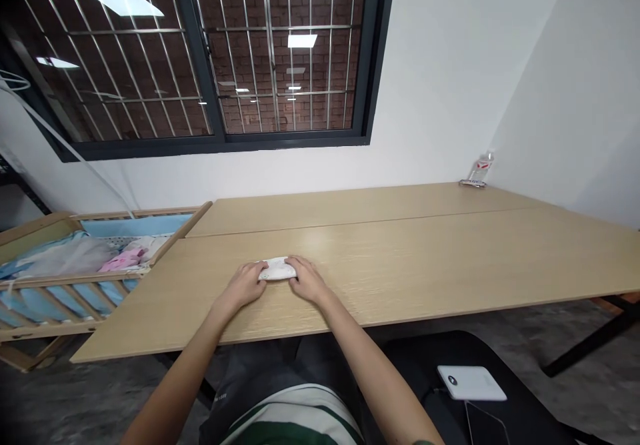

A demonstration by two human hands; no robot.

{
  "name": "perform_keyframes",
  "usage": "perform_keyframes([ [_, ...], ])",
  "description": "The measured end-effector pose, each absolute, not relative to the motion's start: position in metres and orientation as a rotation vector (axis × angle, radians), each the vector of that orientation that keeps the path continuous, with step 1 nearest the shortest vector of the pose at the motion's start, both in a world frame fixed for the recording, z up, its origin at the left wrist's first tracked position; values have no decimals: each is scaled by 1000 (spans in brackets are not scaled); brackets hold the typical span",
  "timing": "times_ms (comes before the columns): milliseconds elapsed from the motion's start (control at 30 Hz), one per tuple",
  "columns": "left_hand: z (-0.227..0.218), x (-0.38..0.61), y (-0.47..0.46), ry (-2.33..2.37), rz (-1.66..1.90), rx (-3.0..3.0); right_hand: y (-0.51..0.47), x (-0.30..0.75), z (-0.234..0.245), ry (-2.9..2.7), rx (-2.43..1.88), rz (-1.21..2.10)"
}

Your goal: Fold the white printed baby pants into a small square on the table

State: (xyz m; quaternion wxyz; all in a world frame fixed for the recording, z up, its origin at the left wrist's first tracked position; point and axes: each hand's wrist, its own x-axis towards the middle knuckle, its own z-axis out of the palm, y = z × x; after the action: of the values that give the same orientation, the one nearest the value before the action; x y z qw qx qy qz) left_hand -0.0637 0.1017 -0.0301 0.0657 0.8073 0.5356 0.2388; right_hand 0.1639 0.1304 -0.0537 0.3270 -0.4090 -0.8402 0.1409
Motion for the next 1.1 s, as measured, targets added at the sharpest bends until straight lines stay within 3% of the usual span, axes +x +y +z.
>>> perform_keyframes([
  [267,-17,-75,80,1667,1076,2080,136,152,-28,-1795,-807,757],
  [433,-33,-70,70,1729,1114,1819,161,135,-23,-1656,-916,929],
  [767,-39,-39,31,2196,801,2036,177,131,-37,-1882,-1240,708],
  [900,-46,-19,14,2155,929,2377,147,130,-18,-2116,-1052,394],
  [1100,-79,0,2,2094,932,2618,95,126,-9,-2640,-657,526],
])
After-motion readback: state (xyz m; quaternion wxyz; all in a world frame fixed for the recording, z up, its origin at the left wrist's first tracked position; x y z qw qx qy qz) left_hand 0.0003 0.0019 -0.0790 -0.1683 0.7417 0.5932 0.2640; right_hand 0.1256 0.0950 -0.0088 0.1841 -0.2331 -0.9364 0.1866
